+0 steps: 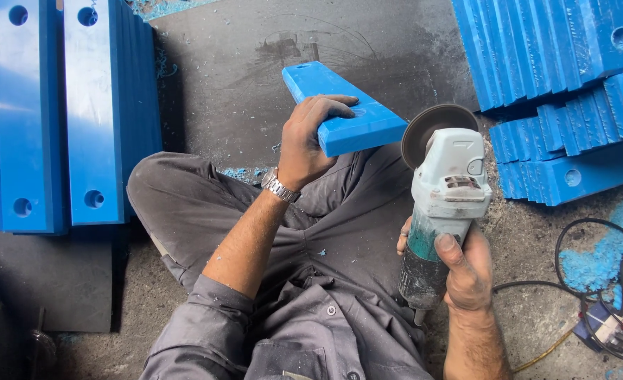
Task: Finishing and deburring the edges of blue plastic industrial components using an angle grinder and a manual deburring tool.
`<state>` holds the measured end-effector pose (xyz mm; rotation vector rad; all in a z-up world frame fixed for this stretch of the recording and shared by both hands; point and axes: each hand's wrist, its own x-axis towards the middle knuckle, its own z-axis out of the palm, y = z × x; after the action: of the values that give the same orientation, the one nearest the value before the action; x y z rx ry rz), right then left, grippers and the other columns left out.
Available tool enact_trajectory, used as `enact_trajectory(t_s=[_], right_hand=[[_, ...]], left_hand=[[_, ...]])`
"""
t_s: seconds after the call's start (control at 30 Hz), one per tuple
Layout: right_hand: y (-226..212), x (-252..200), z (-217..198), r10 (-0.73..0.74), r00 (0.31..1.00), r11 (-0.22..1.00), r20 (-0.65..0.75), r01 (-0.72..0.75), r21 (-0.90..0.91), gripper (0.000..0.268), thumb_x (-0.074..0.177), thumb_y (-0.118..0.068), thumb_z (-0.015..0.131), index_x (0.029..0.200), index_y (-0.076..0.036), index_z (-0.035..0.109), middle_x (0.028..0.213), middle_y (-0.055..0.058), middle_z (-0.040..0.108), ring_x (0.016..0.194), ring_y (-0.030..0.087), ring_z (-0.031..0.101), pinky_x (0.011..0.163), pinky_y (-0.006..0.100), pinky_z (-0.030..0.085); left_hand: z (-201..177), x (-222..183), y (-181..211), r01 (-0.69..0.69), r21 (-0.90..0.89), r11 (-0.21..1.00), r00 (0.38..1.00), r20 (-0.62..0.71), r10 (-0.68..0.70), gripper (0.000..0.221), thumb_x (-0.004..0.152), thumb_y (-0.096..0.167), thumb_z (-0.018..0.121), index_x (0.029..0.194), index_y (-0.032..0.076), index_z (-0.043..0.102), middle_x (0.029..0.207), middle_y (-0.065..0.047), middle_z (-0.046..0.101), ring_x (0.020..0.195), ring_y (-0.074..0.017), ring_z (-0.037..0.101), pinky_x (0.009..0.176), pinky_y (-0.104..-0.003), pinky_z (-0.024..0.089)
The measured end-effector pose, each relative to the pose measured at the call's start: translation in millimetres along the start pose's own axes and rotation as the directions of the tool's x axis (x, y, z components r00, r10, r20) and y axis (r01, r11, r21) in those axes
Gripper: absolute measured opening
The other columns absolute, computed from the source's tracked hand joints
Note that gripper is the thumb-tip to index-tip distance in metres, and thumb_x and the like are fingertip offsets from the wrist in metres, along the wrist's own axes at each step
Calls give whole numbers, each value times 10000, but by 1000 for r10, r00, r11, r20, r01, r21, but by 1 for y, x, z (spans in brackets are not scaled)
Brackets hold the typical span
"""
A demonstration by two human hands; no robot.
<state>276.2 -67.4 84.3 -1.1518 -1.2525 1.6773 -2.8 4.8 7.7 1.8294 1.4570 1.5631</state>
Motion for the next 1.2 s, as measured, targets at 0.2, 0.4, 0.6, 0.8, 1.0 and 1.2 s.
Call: enact_trajectory(t_s=[0.2,0.4,0.6,0.8,1.0,1.2], right_hand=[[-3,4,5,1,1000,1000,-7,-1,2,767,874,-561,737,1226,102,578,1014,187,690,863,271,715,765,401,598],[-10,7,16,11,999,996,32,-9,-84,773,849,-547,745,1236,103,586,991,183,696,846,262,716,766,404,604],[-6,5,-2,-6,1000,999,5,7,-38,741,873,-536,740,1209,109,596,990,198,694,847,277,716,762,410,603],[5,3,-26,-17,991,993,-132,32,109,738,945,-520,686,1306,103,524,1021,215,660,861,284,687,729,427,582],[20,1,-41,1,989,994,-150,15,106,732,961,-497,673,1364,83,482,1034,219,651,858,285,680,726,429,577],[28,22,-29,51,995,992,-88,-40,119,740,966,-485,681,1369,101,480,1037,219,648,858,285,674,735,427,577]], left_hand=[[2,-1,-3,1,23,1000,1000,1,-1,309,864,208,834,1106,149,653,1264,-7,731,1192,-237,690,1048,-413,545],[1,0,-2,5,9,1000,1000,2,-5,335,849,225,845,1108,146,649,1267,-13,722,1193,-245,687,1041,-420,541],[-1,2,0,18,10,1000,1000,5,-18,307,859,211,838,1092,145,650,1265,-9,732,1192,-246,692,1042,-408,546],[-19,-4,8,-12,75,997,999,-40,15,384,785,59,781,1143,115,656,1240,-31,736,1209,-244,697,1153,-464,494],[-96,-10,6,61,146,987,963,-270,-20,476,851,74,786,1284,69,588,1282,-101,684,1252,-228,660,1117,-419,539],[-138,3,42,-339,900,273,929,276,246,526,820,153,778,1317,268,645,1323,-17,668,1273,-192,591,1167,-418,332]])
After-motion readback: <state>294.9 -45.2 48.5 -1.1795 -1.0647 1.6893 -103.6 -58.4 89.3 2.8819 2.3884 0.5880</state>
